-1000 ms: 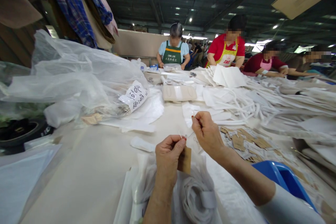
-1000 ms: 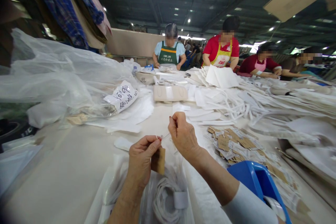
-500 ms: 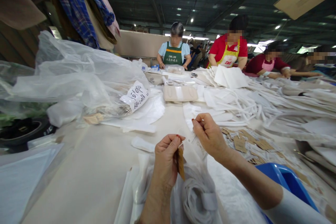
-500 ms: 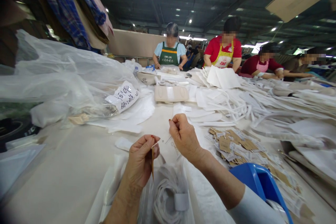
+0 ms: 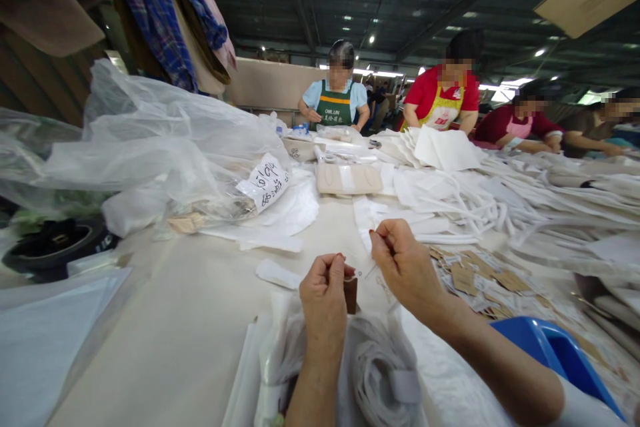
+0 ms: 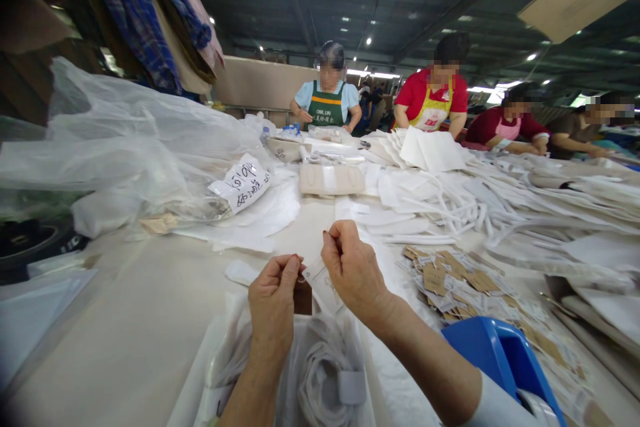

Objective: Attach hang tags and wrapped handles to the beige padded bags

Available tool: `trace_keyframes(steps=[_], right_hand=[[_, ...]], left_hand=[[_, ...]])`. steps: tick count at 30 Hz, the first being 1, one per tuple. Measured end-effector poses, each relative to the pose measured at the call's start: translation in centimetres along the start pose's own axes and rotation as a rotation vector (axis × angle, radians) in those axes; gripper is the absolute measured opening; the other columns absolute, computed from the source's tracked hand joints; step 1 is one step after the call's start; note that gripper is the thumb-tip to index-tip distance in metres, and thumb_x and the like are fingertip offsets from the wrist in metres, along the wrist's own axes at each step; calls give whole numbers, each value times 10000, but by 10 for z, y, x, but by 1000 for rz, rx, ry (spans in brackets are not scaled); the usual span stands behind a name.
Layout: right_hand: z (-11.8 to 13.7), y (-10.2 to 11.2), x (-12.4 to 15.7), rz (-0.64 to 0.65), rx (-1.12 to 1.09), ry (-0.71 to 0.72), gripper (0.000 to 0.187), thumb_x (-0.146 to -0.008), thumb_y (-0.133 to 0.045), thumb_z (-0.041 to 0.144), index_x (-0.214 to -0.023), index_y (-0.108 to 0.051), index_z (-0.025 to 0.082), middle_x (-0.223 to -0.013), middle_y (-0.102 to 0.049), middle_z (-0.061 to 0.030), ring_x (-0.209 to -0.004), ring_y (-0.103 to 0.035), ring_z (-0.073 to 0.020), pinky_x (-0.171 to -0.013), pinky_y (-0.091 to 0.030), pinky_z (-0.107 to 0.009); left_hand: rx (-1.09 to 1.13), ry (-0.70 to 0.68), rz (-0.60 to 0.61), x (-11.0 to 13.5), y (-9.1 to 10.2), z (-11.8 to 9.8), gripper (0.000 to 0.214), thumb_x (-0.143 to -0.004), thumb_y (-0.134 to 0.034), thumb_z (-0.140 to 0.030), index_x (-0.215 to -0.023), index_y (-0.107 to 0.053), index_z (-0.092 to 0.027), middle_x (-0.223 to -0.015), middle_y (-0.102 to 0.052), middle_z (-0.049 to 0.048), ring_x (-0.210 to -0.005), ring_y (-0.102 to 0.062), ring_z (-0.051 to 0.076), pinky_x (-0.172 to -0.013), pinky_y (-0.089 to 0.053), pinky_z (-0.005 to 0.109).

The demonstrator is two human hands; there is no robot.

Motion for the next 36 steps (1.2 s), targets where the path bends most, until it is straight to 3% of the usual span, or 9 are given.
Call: trace_keyframes(steps=[4, 8, 13, 16, 23, 29, 33, 36], right_hand=[[-2, -8, 3, -21, 58, -33, 120, -849, -398, 321, -757, -371, 249, -484, -376, 77, -388, -367, -123, -426, -272, -243], [-4, -13, 5, 51, 65, -65, 119, -874, -371, 334, -800, -365, 241, -524, -495, 44, -392, -472, -135, -427, -302, -236], [4, -6, 2, 74, 178, 88, 110, -884, -351, 322, -828, -374, 229, -625, -624, -37, -517, -616, -189, -481, -372, -250], [12, 1, 0, 69, 164, 127, 104, -891, -361, 312, -830, -378, 229, -653, -640, -41, -519, -613, -176, -498, -392, -250], [22, 12, -10, 51, -55, 65, 110, -903, -407, 312, -830, -397, 231, -647, -602, 8, -501, -569, -128, -513, -416, -239], [27, 12, -16, 70, -119, 52, 111, -896, -426, 305, -818, -399, 232, -627, -583, 24, -481, -558, -121, -498, -411, -241], [30, 10, -14, 78, -117, 72, 104, -895, -425, 294, -817, -397, 230, -617, -585, 24, -474, -559, -122, -482, -409, -238], [30, 9, -12, 89, -132, 84, 102, -899, -426, 280, -817, -397, 227, -615, -593, 23, -470, -566, -116, -474, -417, -226]], left_hand=[[68, 40, -22, -1, 0, 2, 218, -775, -595, -394, -743, -582, -179, -691, -676, 4, -568, -600, 126, -544, -473, 222], [133, 53, 33, 0, -1, 2, 216, -807, -565, -396, -787, -562, -181, -794, -702, 36, -705, -661, 167, -618, -506, 255], [84, 2, 55, -1, 0, 1, 199, -817, -555, -374, -775, -569, -180, -820, -706, 56, -820, -658, 188, -680, -501, 266], [77, -17, 94, -1, 1, 0, 216, -818, -562, -388, -783, -581, -176, -843, -707, 68, -830, -646, 187, -715, -499, 279], [109, -55, 226, 0, -1, 1, 257, -833, -561, -429, -792, -604, -179, -868, -698, 57, -811, -615, 175, -745, -472, 288], [169, -59, 318, 6, -3, -5, 303, -830, -571, -481, -880, -644, -191, -873, -689, 27, -812, -587, 152, -714, -427, 239], [201, -41, 374, 7, -2, -6, 222, -753, -693, -391, -863, -680, -199, -812, -675, -8, -735, -558, 120, -666, -401, 209], [168, -28, 351, 5, -2, -4, 182, -754, -689, -348, -836, -694, -186, -756, -669, -7, -666, -525, 112, -638, -389, 220]])
Point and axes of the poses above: each hand's wrist, its own x-axis away from the middle knuckle, its own y-axis out of the back of the hand, z = x × y, the point moved 2 cm from there along -x, towards the middle knuckle
